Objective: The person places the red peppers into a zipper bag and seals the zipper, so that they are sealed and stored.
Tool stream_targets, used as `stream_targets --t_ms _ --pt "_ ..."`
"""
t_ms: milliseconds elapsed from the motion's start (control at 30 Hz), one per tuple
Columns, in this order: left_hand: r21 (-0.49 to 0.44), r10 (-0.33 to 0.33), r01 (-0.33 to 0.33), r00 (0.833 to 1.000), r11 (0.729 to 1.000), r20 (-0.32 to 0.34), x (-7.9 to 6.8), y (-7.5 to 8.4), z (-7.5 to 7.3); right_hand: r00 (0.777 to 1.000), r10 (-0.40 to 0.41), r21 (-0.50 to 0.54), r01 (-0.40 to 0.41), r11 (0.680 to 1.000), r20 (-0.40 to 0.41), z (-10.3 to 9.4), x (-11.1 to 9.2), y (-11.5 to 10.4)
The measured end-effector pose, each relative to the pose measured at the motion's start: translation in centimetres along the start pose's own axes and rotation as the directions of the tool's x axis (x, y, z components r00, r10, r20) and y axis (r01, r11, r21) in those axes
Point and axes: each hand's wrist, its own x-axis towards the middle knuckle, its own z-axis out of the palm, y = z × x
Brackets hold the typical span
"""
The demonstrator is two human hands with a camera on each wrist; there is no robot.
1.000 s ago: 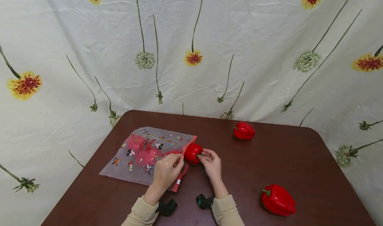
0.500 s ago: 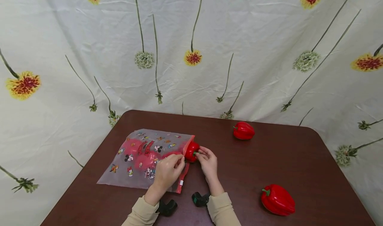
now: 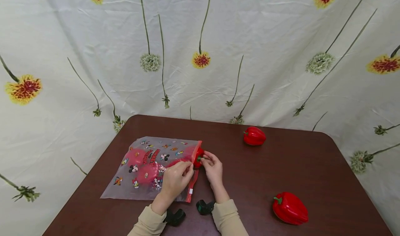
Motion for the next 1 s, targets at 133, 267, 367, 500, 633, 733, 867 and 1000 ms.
stream_targets --t_ms 133,267,367,500,633,733,867,1000 --pt "-0.006 -0.002 0.002 1.0 1.0 -0.001 0.0 0.0 0.0 0.999 0.001 0.002 -0.001 1.0 0.043 0.1 -0.1 -0.2" --pt "-0.02 -0.011 0.011 1.0 1.0 -0.002 0.0 0.0 -0.1 0.994 0.002 -0.016 -0.001 1.0 0.105 0.1 -0.2 -0.1" --pt "-0.023 -0.012 0.012 1.0 1.0 -0.005 0.1 0.0 -0.1 0.988 0.004 -0.044 0.003 0.999 0.152 -0.1 -0.2 -0.1" --pt "-0.016 -0.011 0.011 1.0 1.0 -0.006 0.0 -0.1 0.0 0.978 0.015 -0.064 -0.002 0.998 0.208 -0.1 -0.2 -0.2" --pt "-0.014 -0.009 0.009 1.0 1.0 -0.006 0.0 -0.1 0.1 0.961 0.013 -0.041 -0.002 0.999 0.275 0.0 -0.2 -0.2" --pt "-0.013 -0.011 0.011 1.0 1.0 -0.001 0.0 -0.1 0.0 0.951 0.004 -0.032 0.006 0.999 0.308 0.0 -0.2 -0.2" --pt "-0.012 -0.015 0.015 1.0 1.0 0.0 0.0 -0.1 -0.1 0.954 -0.002 -0.012 0.006 1.0 0.3 -0.3 -0.2 -0.3" --pt "-0.014 -0.019 0.019 1.0 1.0 -0.008 0.0 -0.1 -0.2 0.966 -0.105 0.077 0.089 0.993 0.235 -1.1 0.0 0.0"
